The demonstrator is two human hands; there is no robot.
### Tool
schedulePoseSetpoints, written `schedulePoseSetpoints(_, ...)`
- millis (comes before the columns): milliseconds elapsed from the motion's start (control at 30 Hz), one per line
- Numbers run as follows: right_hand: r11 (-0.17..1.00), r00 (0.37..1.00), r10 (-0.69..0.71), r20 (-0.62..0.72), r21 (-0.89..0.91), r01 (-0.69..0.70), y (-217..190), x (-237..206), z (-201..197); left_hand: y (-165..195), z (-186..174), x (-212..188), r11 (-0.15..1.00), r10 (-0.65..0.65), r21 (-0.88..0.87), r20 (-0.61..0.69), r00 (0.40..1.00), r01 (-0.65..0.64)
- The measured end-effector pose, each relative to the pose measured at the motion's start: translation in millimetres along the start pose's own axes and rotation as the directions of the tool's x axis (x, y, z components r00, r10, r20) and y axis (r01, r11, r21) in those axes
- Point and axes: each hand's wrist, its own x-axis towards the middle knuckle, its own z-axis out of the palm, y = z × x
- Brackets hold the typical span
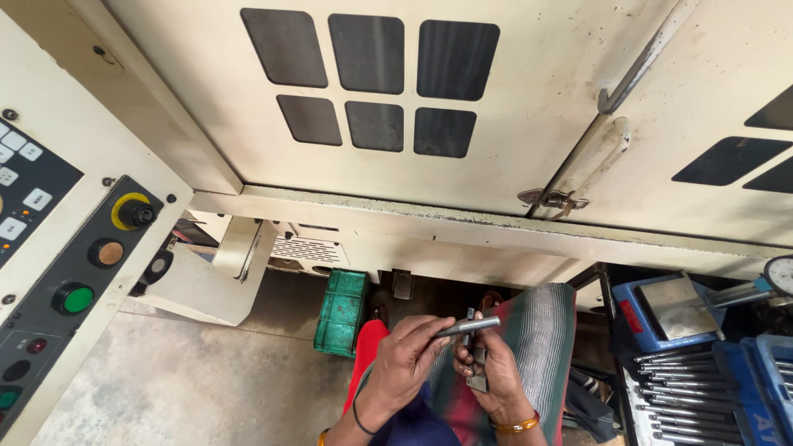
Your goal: The person opens the door of a CNC lathe, retrieves a cylindrical metal part from a blue bin, and places it into the machine's chuck. They then close the door and wipe the exterior with a red cloth. The person repeats the process of opening the door, retrieving another part, and placing it into the machine.
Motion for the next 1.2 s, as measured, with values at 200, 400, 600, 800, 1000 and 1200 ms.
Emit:
schedulePoseSetpoints(200, 1.000, 0.991, -0.002, 0.132, 0.002, 0.002, -2.3, -4.4, -1.7, -0.3, 1.9, 2.7, 0.996, 0.075, 0.051, 0.017, 0.997, -0.076)
schedulePoseSetpoints(400, 0.999, 0.987, -0.003, 0.161, 0.046, -0.005, -3.0, -5.5, -2.3, 2.2, -2.5, 6.1, 0.979, 0.165, 0.113, 0.037, 0.986, -0.168)
schedulePoseSetpoints(600, 1.000, 0.991, -0.016, 0.133, 0.015, 0.014, -4.5, -10.7, -3.3, 1.2, 1.3, -0.3, 0.982, 0.154, 0.103, 0.068, 0.986, -0.160)
schedulePoseSetpoints(800, 0.991, 1.000, -0.017, -0.012, -0.131, 0.015, -10.0, -23.8, -0.9, -0.8, 3.8, -11.8, 0.980, 0.182, 0.065, 0.086, 0.980, -0.187)
schedulePoseSetpoints(1000, 0.940, 0.990, -0.139, 0.039, -0.309, 0.144, -16.1, -35.8, 1.7, -2.6, 8.8, -10.9, 0.979, 0.206, -0.011, 0.043, 0.978, -0.206)
schedulePoseSetpoints(1200, 0.901, 0.976, -0.201, 0.080, -0.377, 0.216, -21.9, -40.1, 2.5, 6.3, 4.6, -6.2, 0.985, 0.169, -0.047, 0.071, 0.983, -0.166)
